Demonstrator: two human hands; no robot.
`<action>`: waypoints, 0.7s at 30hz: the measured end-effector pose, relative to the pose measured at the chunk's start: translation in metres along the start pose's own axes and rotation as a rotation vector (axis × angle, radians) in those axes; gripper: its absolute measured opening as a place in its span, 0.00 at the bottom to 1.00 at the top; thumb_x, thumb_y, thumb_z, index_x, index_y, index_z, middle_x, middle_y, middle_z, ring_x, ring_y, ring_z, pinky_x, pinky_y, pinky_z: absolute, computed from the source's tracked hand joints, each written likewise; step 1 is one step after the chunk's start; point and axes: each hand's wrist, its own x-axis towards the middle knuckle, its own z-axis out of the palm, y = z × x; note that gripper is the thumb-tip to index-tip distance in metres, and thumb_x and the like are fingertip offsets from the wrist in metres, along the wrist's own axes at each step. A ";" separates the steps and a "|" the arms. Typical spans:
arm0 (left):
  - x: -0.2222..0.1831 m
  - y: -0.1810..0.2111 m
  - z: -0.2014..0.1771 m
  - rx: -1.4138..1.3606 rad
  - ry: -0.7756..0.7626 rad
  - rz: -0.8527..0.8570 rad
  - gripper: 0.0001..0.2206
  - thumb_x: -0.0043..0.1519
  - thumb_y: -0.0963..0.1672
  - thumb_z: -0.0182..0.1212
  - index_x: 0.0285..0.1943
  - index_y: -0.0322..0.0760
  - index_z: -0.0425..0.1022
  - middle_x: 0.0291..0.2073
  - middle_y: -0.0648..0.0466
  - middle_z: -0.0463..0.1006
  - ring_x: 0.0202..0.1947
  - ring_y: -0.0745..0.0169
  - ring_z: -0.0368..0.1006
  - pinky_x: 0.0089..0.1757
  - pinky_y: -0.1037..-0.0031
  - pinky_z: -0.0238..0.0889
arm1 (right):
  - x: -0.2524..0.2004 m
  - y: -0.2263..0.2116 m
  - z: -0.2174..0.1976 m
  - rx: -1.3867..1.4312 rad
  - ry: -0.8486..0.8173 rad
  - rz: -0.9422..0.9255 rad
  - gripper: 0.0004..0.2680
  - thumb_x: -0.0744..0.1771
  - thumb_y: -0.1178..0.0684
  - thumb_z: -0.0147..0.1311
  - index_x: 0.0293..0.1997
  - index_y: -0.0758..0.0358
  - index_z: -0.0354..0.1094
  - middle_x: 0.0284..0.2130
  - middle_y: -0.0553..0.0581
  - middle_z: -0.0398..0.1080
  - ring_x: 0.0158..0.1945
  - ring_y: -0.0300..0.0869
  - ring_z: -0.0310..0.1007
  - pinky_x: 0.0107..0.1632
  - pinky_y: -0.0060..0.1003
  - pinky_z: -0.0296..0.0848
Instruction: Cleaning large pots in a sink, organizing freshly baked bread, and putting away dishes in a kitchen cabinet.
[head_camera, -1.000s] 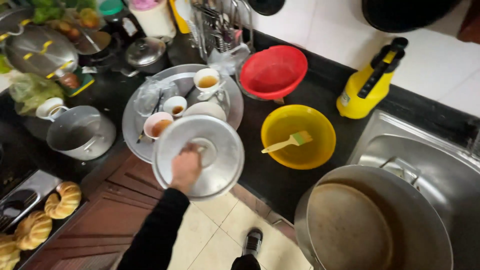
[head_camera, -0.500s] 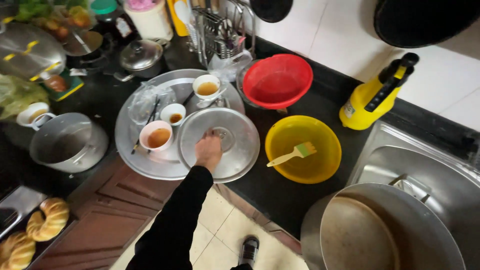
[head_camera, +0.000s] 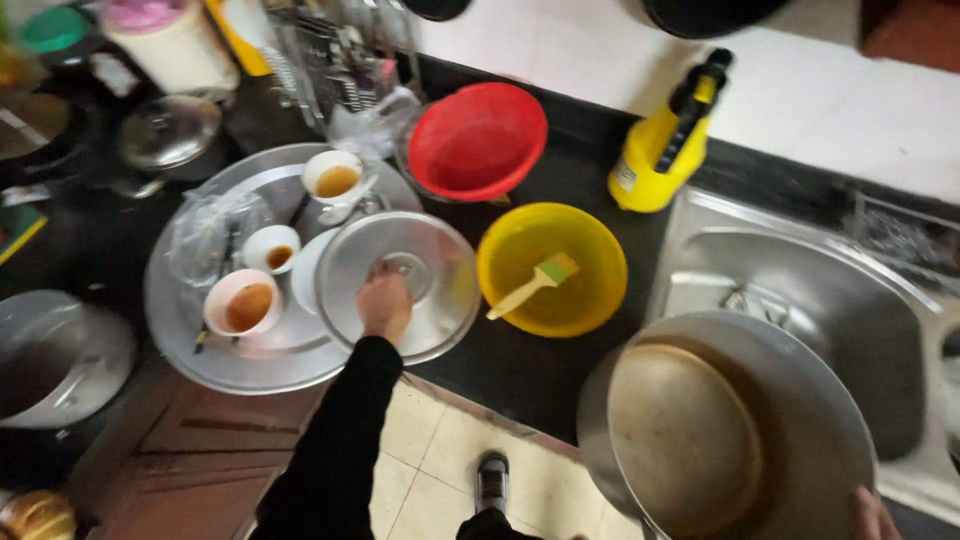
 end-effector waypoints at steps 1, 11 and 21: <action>0.001 -0.005 0.010 -0.007 0.091 -0.008 0.18 0.67 0.45 0.61 0.66 0.36 0.78 0.57 0.43 0.83 0.53 0.33 0.86 0.53 0.44 0.79 | -0.026 -0.023 0.000 -0.002 0.029 0.023 0.22 0.78 0.35 0.64 0.74 0.65 0.74 0.61 0.69 0.77 0.66 0.56 0.74 0.66 0.51 0.69; -0.010 -0.014 0.008 0.093 0.271 0.037 0.11 0.72 0.46 0.58 0.60 0.44 0.80 0.51 0.46 0.84 0.51 0.40 0.84 0.48 0.51 0.77 | -0.125 -0.137 -0.003 0.166 -0.198 0.057 0.20 0.79 0.41 0.47 0.74 0.68 0.70 0.66 0.64 0.75 0.66 0.44 0.71 0.67 0.41 0.68; -0.170 0.122 -0.110 -0.460 0.464 0.279 0.18 0.77 0.51 0.57 0.74 0.49 0.80 0.39 0.48 0.86 0.38 0.41 0.82 0.40 0.48 0.72 | -0.146 -0.172 -0.014 0.180 -0.314 0.076 0.14 0.77 0.45 0.51 0.68 0.60 0.73 0.54 0.59 0.78 0.56 0.43 0.73 0.55 0.42 0.71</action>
